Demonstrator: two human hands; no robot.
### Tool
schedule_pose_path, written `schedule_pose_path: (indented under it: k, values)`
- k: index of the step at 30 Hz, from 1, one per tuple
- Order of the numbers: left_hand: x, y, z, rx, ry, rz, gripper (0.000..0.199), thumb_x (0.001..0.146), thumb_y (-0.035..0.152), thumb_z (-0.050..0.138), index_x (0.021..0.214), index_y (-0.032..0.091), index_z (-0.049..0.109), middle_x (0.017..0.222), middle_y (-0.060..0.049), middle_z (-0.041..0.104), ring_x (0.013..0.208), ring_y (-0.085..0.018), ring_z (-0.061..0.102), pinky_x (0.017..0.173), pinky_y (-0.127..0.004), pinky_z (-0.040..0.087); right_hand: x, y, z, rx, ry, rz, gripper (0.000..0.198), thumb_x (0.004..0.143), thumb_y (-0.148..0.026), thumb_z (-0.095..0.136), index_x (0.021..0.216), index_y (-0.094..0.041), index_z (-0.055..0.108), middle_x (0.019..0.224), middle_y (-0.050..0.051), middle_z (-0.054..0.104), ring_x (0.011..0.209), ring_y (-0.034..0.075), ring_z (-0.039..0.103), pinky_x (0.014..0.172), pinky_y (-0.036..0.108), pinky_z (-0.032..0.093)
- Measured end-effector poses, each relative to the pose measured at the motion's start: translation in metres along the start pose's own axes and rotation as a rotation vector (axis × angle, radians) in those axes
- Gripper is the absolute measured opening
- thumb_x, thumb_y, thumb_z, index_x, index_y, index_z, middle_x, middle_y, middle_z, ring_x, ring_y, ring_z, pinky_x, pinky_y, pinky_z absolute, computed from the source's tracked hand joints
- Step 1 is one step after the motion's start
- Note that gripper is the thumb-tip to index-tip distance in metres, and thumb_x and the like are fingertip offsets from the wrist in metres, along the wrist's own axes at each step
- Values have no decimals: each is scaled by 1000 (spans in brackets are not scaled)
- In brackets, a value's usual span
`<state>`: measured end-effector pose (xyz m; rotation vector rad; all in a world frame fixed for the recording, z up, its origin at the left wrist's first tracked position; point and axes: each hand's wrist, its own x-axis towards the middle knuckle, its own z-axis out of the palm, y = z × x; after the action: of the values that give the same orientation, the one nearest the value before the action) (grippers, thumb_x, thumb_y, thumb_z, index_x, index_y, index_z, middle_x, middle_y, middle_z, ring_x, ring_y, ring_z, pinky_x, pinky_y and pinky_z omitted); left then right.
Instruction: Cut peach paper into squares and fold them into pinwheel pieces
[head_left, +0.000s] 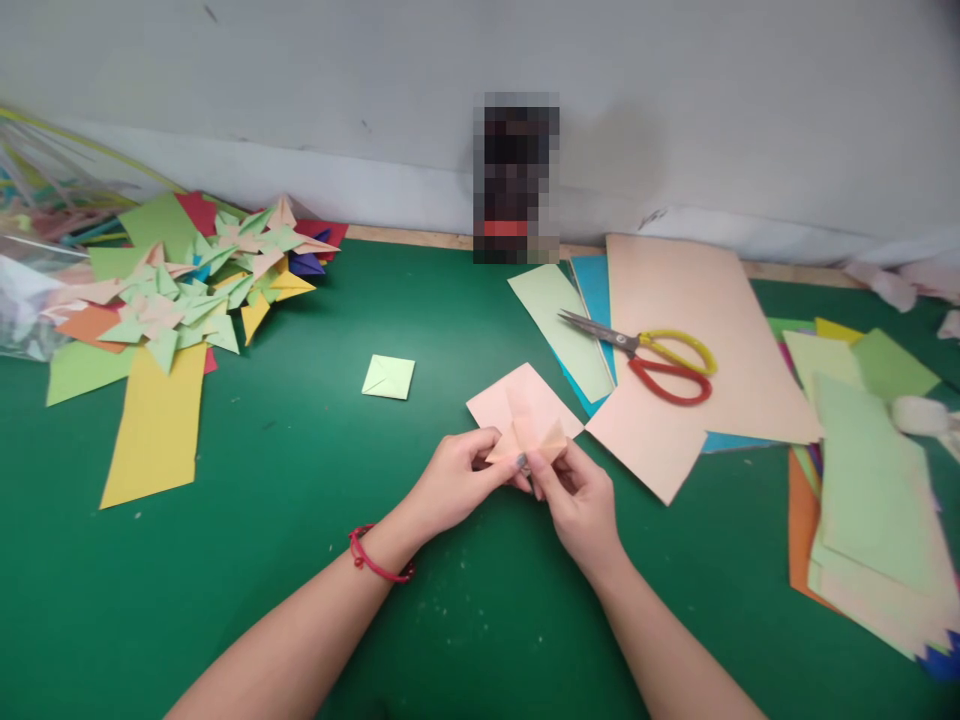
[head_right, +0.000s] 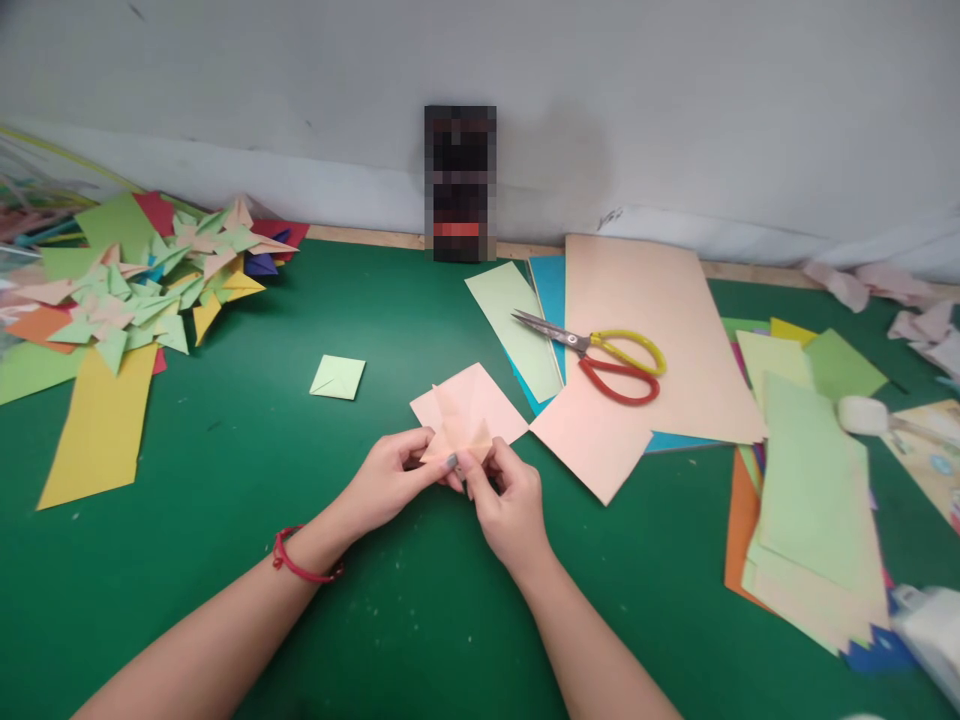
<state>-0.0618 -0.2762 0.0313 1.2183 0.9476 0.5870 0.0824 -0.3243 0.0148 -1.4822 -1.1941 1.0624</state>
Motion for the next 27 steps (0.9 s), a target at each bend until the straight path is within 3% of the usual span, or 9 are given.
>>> schedule_pose_path:
  k: [9,18,27]
  values:
    - [-1,2,-1,82,-44,27,30,80,32,54,59,17,39,64,1,64,64,-13,61,56,-20,42,2,-6,-1,35,-3,8,24,82,-34,54,65,-18,47,52,-5,42,45,8,40,43,20,31]
    - [-4,2,-2,267,-62,102,19,78,27,55,70,12,63,64,0,59,58,-9,50,51,-19,34,1,-8,-2,155,-20,68,23,81,-34,55,67,-18,48,55,-4,48,47,9,46,41,20,32]
    - [-4,2,-2,313,-82,115,24,80,29,54,72,11,67,65,-1,62,57,-10,49,53,-20,33,1,-2,-1,228,-5,91,21,81,-35,55,71,-17,50,52,-5,45,41,6,39,37,19,27]
